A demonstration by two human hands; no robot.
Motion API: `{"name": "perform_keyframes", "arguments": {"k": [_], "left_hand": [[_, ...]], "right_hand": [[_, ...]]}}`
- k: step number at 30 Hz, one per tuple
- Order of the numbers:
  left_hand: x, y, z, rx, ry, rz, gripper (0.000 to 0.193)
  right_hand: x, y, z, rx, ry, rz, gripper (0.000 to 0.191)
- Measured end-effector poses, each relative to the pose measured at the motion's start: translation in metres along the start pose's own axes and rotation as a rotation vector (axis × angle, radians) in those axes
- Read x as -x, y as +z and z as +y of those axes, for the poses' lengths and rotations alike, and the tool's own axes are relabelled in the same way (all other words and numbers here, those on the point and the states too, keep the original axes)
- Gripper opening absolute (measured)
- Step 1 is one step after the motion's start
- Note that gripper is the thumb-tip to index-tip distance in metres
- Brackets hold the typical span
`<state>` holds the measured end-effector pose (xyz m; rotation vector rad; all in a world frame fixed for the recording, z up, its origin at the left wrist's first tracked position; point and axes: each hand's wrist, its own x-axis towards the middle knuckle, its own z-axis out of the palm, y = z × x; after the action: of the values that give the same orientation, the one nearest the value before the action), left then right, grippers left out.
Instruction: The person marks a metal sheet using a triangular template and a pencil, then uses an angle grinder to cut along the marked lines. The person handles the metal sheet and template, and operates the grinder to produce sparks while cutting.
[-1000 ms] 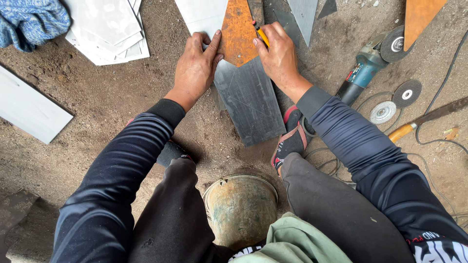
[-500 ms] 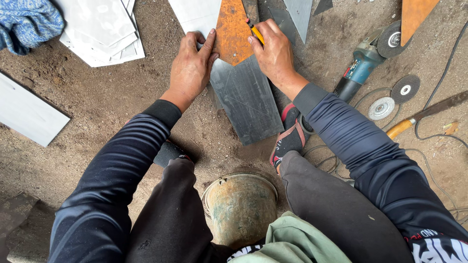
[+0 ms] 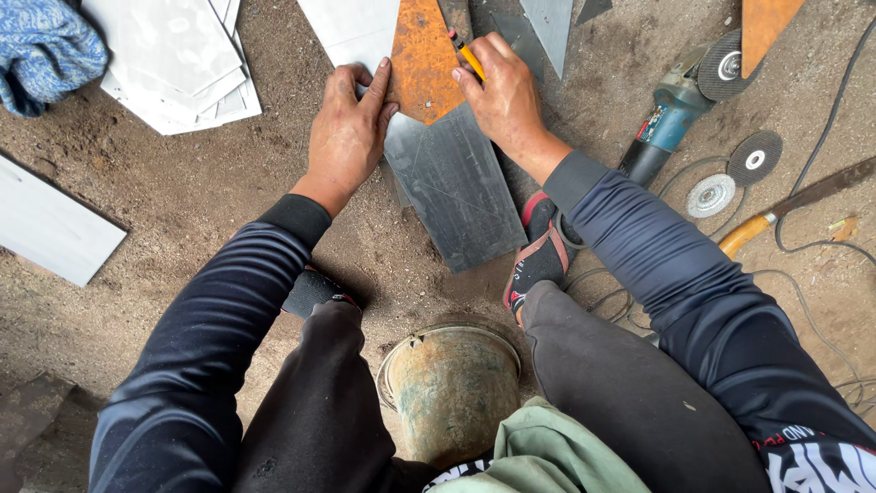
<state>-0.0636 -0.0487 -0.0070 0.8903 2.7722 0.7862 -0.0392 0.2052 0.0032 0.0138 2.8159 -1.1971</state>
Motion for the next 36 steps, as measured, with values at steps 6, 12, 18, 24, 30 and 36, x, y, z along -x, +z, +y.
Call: {"name": "perform_keyframes", "arguments": {"k": [6, 12, 18, 24, 30, 36], "left_hand": [[-0.002, 0.0, 0.001, -0.012, -0.006, -0.012, 0.05], [-0.003, 0.002, 0.0, -0.002, -0.026, -0.021, 0.05], [-0.003, 0.003, -0.001, -0.022, 0.004, -0.011, 0.05], [-0.001, 0.006, -0.004, -0.044, 0.019, 0.002, 0.05], [0.0, 0.009, -0.005, -0.051, 0.017, 0.003, 0.05], [0.001, 0.01, -0.006, -0.062, 0.011, -0.009, 0.051]], "right_hand": [[0.0, 0.003, 0.003, -0.023, 0.012, -0.004, 0.017], [0.0, 0.004, 0.005, -0.049, -0.005, 0.013, 0.014], [-0.002, 0.004, 0.005, -0.057, 0.008, 0.017, 0.012], [-0.002, 0.005, 0.005, -0.043, 0.004, 0.014, 0.012], [-0.001, 0.006, 0.008, -0.014, -0.003, 0.015, 0.013], [0.0, 0.008, 0.01, -0.015, 0.003, 0.005, 0.014]]}}
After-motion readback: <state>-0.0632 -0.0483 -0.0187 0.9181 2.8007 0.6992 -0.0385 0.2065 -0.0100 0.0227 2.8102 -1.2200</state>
